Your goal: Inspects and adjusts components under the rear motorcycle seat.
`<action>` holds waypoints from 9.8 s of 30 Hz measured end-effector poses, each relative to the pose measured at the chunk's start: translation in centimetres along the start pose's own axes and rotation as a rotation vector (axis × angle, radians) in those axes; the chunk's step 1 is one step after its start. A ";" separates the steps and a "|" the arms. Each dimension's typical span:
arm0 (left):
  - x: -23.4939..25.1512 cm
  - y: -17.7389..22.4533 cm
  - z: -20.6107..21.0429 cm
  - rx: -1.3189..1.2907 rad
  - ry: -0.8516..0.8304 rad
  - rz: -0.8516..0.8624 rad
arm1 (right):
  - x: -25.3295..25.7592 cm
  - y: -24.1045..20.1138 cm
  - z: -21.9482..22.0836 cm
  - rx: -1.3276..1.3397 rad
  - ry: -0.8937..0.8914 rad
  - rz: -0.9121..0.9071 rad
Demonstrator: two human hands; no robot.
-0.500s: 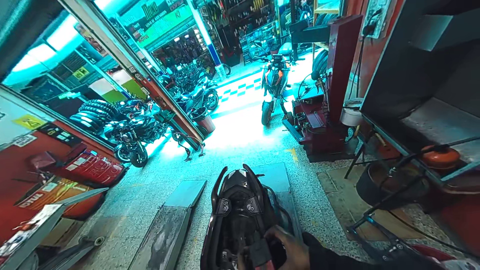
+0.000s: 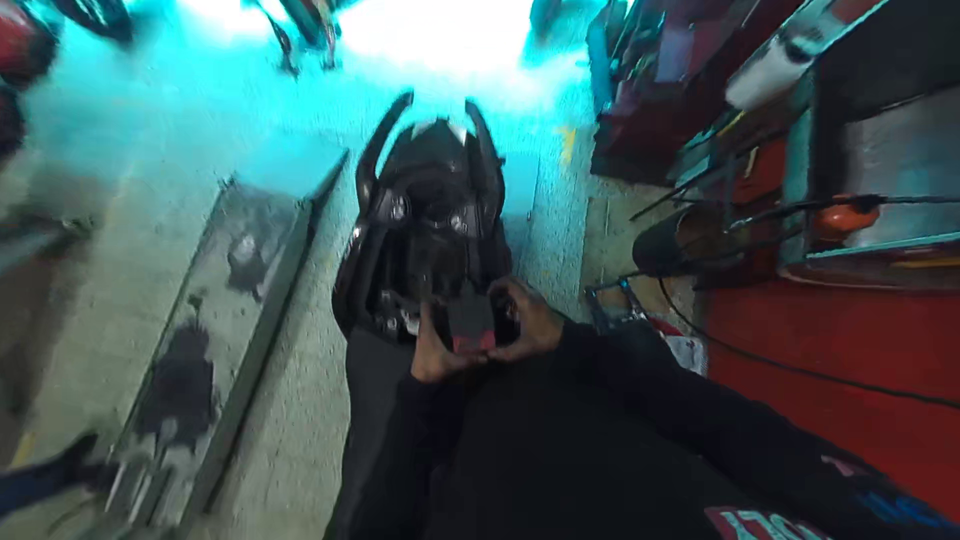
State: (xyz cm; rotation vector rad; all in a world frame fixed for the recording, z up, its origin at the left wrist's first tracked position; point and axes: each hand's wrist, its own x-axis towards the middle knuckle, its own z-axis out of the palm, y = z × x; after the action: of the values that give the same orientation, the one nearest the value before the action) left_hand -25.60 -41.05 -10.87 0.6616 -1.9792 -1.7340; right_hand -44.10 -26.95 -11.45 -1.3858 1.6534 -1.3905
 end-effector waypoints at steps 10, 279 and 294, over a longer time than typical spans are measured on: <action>-2.1 -0.6 1.2 -0.100 0.111 0.032 | -0.7 0.2 0.2 -0.038 -0.011 -0.062; 10.7 -2.0 -1.0 -0.271 0.739 -0.072 | 10.7 -0.1 1.6 -0.072 -0.014 0.050; 10.8 -1.8 -0.7 -0.201 0.775 -0.135 | 10.3 1.1 2.4 -0.117 0.046 -0.024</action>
State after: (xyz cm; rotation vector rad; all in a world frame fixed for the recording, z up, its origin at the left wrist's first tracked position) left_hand -33.66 -48.33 -12.51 1.1901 -1.2334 -1.4056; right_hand -45.50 -37.50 -11.23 -1.4528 1.7790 -1.3671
